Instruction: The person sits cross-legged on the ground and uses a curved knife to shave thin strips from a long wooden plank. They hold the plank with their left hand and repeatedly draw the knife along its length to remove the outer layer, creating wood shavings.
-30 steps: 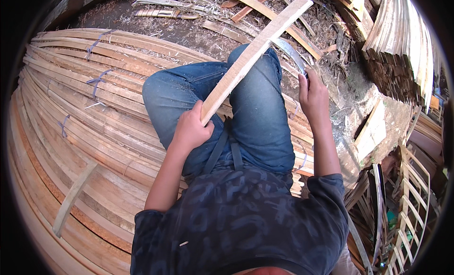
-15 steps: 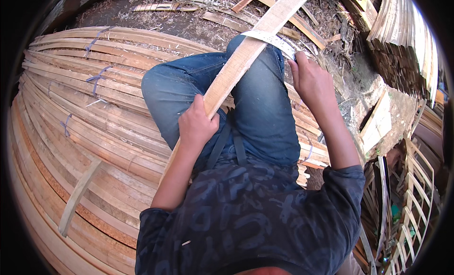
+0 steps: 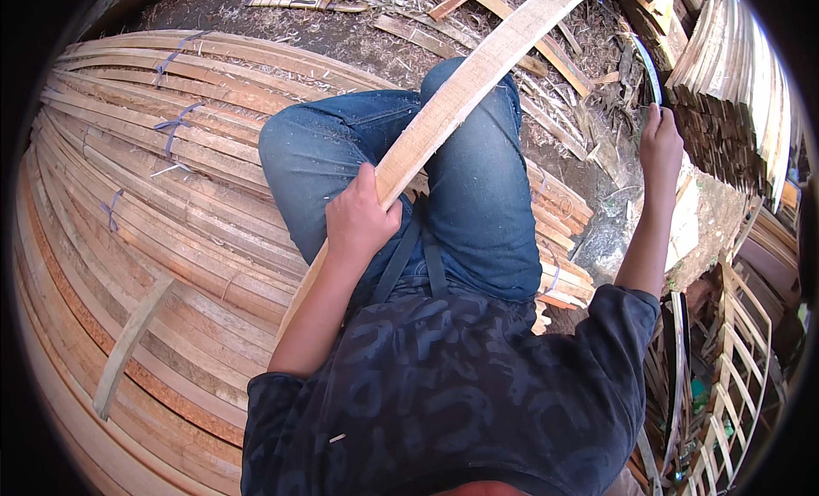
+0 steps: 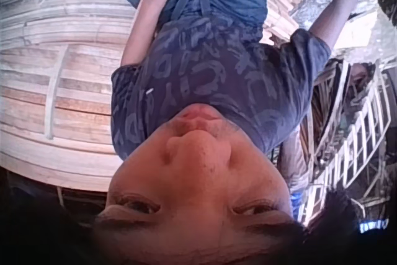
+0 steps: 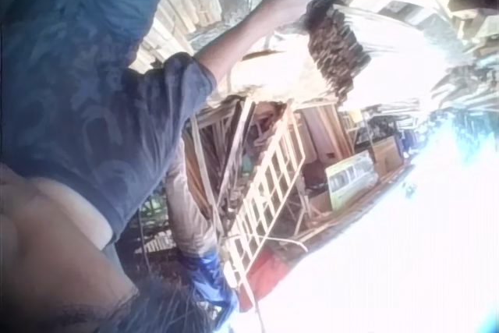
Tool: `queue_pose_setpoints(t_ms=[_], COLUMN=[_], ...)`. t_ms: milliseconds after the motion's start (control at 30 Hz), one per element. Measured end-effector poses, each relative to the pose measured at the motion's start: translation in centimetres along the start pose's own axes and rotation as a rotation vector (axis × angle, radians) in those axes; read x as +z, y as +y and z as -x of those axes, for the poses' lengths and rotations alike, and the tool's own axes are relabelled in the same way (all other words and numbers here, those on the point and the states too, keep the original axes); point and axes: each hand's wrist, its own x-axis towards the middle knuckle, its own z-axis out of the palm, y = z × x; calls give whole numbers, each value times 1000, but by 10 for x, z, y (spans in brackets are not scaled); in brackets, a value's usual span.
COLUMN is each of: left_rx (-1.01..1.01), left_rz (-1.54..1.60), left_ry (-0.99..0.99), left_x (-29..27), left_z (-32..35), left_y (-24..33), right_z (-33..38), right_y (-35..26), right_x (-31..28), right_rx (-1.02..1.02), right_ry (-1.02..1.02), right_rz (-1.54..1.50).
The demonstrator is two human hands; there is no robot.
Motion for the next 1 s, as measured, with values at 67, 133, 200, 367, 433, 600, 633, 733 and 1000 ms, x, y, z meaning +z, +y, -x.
queue_pose_setpoints(t_ms=[67,133,200,367,433,600,633,733,1000], left_rx=[-1,0,-5,-14,-14,-1,5,9,2], left_rz=[-1,-3,-8,-20,-25,-39,-52,-57,-59], left_ry=[-7,-10,1,-4,8,15,19,35,34], left_x=[2,0,1,1,1,2,3,3,1], left_z=[0,-1,-2,-2,-2,-1,-1,-1,2], left_y=[2,7,6,4,5,5,4,4,3], right_z=[32,67,88,111,107,95,92,86,7], right_y=[-26,-66,-89,-126,-126,-118,-117,-112,-47], right_x=[5,4,8,-2,-1,4,4,9,-12], right_rx=[-63,-236,-275,-501,-549,-660,-668,-689,-98], right_ry=[-86,-117,-240,-300,-290,-194,-188,-166,-167], right_rz=[-76,-157,-230,-222,-148,-52,-23,23,309])
